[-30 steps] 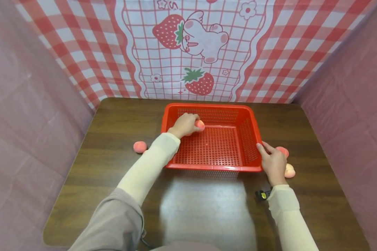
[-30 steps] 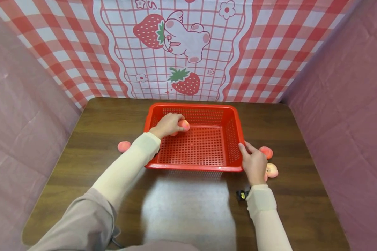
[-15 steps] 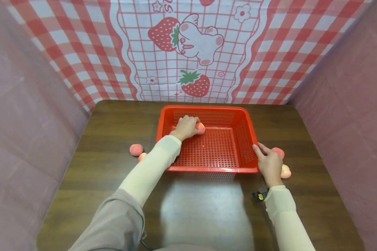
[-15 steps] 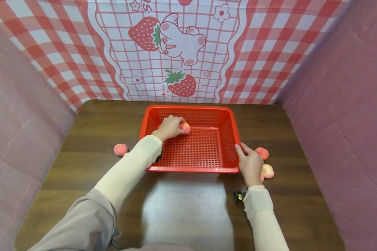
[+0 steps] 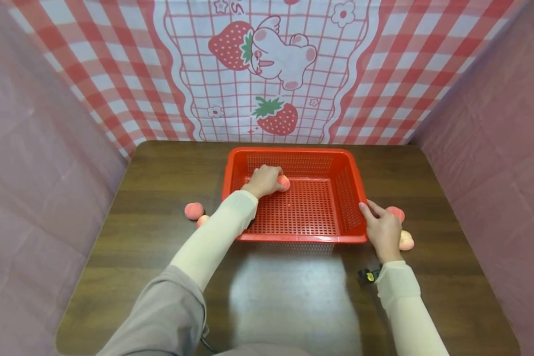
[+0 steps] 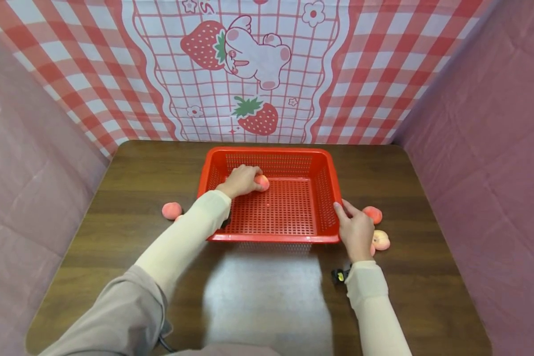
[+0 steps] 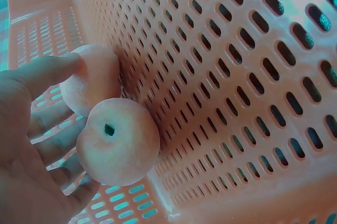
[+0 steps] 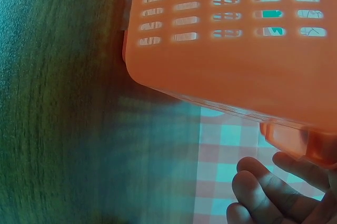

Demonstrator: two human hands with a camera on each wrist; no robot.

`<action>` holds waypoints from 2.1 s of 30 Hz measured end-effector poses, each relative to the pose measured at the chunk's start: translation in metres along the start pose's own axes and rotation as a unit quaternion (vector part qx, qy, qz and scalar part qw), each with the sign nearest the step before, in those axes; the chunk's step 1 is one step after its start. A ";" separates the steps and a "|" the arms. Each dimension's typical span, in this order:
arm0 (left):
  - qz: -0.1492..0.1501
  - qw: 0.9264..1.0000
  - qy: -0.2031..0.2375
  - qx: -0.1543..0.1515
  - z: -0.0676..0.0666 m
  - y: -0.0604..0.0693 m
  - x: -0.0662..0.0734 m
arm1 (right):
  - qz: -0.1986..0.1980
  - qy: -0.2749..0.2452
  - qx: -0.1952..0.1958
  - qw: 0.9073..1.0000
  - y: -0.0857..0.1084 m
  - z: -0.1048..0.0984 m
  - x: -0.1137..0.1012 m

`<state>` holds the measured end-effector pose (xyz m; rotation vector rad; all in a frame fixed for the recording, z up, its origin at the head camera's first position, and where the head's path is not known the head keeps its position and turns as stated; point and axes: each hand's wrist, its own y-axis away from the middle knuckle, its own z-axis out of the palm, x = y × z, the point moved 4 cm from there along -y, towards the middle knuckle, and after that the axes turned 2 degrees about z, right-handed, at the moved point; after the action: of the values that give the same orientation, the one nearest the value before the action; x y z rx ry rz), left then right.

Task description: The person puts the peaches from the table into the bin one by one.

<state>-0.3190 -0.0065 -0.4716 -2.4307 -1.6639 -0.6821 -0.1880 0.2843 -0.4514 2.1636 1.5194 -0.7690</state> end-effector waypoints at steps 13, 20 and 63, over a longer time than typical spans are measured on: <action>-0.003 1.000 0.001 0.025 -0.010 0.004 0.002 | 0.006 -0.006 -0.005 1.000 0.002 0.004 0.002; -0.008 0.999 0.015 0.050 -0.035 0.016 0.006 | 0.016 -0.007 -0.008 1.000 0.001 0.003 0.002; -0.042 0.985 0.094 0.140 -0.135 0.094 -0.014 | -0.008 -0.004 0.005 1.000 -0.002 0.000 0.000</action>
<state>-0.2781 -0.1007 -0.3429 -2.0490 -1.6667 -0.6184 -0.1897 0.2851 -0.4512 2.1560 1.5334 -0.7898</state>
